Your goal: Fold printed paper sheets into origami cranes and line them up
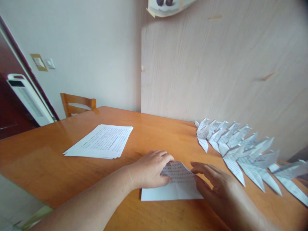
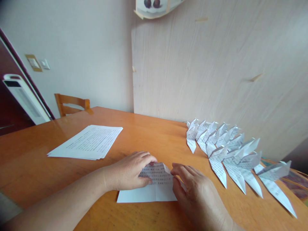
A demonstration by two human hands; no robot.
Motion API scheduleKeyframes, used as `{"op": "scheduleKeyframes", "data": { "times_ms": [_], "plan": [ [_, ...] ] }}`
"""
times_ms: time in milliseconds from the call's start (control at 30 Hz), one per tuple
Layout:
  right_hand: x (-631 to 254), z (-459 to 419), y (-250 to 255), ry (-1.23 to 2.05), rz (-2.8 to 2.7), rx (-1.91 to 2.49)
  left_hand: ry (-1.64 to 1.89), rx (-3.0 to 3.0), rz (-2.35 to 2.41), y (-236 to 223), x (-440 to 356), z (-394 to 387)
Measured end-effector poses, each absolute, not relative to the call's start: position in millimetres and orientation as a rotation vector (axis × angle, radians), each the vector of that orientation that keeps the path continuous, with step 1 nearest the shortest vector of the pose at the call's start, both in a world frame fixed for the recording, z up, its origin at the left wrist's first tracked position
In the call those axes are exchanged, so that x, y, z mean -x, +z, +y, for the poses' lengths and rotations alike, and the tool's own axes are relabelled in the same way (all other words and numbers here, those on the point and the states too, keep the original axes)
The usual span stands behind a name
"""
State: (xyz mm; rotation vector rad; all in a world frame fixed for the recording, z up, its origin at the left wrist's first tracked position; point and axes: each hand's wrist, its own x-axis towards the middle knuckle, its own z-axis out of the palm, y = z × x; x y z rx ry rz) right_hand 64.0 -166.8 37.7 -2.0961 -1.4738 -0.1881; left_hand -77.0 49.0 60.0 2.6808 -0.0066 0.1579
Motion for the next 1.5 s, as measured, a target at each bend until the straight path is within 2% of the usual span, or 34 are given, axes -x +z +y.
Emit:
{"op": "scheduleKeyframes", "data": {
  "times_ms": [200, 633, 1100, 1500],
  "plan": [
    [-57, -166, 34, -0.399, -1.762, 2.067, 0.122, -2.656, 0.016, 62, 77, 49],
    [-52, -166, 40, -0.512, -1.945, 1.944, 0.125, -2.716, -0.038, 60, 75, 52],
    [-47, -164, 47, -0.428, -1.988, 2.005, 0.129, -2.735, -0.050, 60, 76, 52],
    [-43, -165, 48, -0.556, -2.045, 1.957, 0.134, -2.727, -0.082, 61, 77, 53]
  ]
}}
